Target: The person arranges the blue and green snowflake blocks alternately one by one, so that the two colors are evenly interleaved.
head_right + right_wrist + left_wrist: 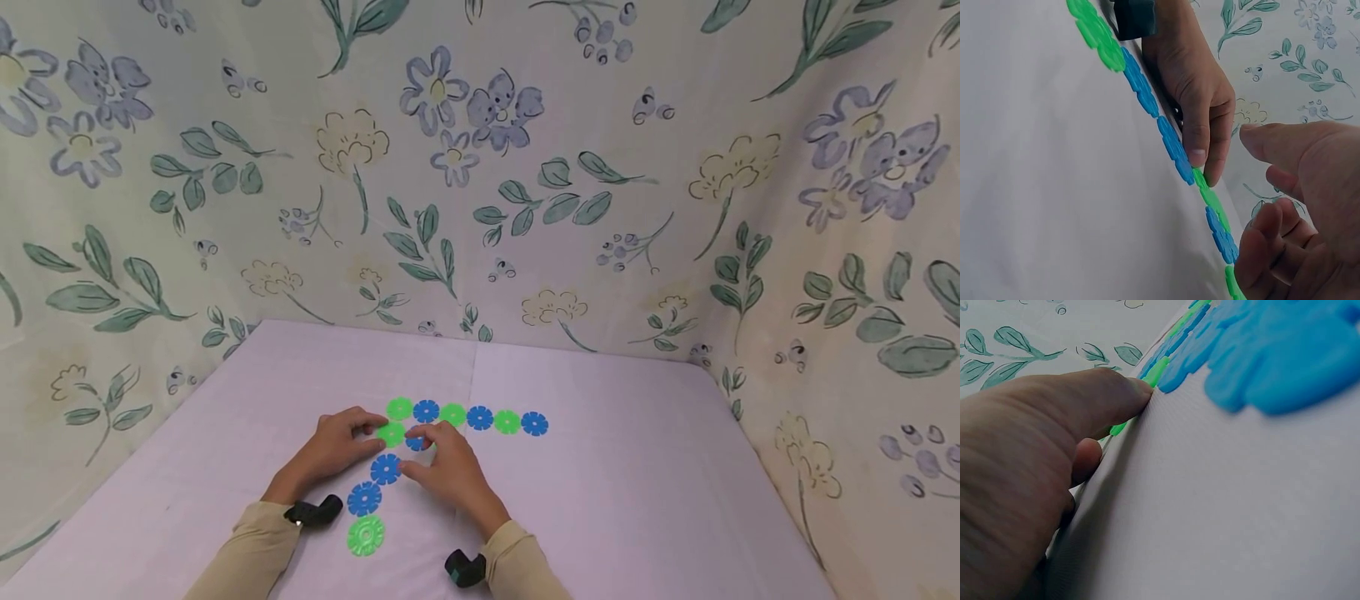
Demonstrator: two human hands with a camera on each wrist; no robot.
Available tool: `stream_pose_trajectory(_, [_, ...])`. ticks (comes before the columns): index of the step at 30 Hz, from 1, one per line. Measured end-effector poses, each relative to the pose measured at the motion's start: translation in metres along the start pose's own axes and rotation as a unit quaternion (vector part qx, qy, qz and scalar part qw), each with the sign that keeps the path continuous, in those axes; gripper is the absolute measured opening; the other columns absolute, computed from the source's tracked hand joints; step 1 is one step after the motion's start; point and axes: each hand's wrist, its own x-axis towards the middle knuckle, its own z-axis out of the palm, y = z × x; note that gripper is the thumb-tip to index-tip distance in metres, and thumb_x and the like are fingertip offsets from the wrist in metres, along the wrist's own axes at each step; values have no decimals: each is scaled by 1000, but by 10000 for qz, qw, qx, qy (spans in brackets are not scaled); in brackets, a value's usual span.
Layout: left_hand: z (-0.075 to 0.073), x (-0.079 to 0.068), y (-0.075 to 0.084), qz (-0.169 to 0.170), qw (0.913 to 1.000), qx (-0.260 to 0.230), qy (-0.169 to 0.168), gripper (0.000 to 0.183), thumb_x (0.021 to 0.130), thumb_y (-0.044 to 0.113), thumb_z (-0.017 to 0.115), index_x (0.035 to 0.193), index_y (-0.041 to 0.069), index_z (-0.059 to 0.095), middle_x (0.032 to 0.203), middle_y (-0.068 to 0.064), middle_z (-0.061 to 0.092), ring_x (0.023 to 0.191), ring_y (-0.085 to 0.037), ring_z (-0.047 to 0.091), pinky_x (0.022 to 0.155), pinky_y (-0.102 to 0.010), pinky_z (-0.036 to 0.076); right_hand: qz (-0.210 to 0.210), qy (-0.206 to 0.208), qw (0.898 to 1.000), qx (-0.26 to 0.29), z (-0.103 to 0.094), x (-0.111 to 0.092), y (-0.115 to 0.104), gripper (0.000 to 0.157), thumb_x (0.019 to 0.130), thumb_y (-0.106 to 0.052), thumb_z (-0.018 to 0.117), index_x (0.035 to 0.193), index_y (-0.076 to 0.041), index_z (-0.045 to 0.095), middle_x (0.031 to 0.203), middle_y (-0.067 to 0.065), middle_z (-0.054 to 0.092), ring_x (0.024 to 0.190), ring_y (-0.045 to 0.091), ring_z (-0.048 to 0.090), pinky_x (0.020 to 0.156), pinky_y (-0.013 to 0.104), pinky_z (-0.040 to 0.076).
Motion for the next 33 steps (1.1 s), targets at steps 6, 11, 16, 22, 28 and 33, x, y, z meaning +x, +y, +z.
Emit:
stream_pose_trajectory(6, [2,0,0,88,10000,-32,15,35,83,38,81,116,30,74,87,17,59,84,-6,52,88,-39,29,118,-212,9997,28,4,-2,-1,46,87,-37,78,129,-22,65,109,4,58,73,11,51,65,24,47])
stream_pose_trajectory(11, [2,0,2,109,9999,-19,10,35,83,38,80,116,30,73,86,17,58,84,-7,52,87,-38,29,190,-472,9982,-315,10,-4,0,51,86,-42,77,133,-27,62,107,-1,55,81,10,51,69,26,44])
stream_pose_trajectory(16, [2,1,6,203,9998,-35,23,35,83,37,80,117,29,73,87,16,58,84,-7,52,86,-38,29,320,-441,9955,-778,13,-4,2,52,85,-46,77,133,-31,61,100,-5,52,82,10,49,69,27,41])
stream_pose_trajectory(22, [1,2,6,232,9997,17,-35,36,84,39,80,118,30,73,87,17,58,84,-6,52,87,-38,29,464,-468,9936,-921,16,-5,2,54,84,-48,77,133,-34,60,96,-8,53,81,10,50,68,28,40])
stream_pose_trajectory(28, [-2,1,1,133,9999,13,24,35,83,38,80,117,30,73,87,16,58,84,-7,52,88,-39,29,403,-432,9929,-1035,24,-2,0,54,84,-51,75,134,-36,59,92,-9,52,79,8,49,67,27,39])
stream_pose_trajectory(33, [-2,-1,-2,137,9999,-55,-25,35,84,37,80,117,29,73,88,16,59,85,-7,53,88,-39,29,418,-315,9908,-1251,29,-2,-5,56,84,-51,75,134,-33,59,89,-9,51,74,6,46,62,26,36])
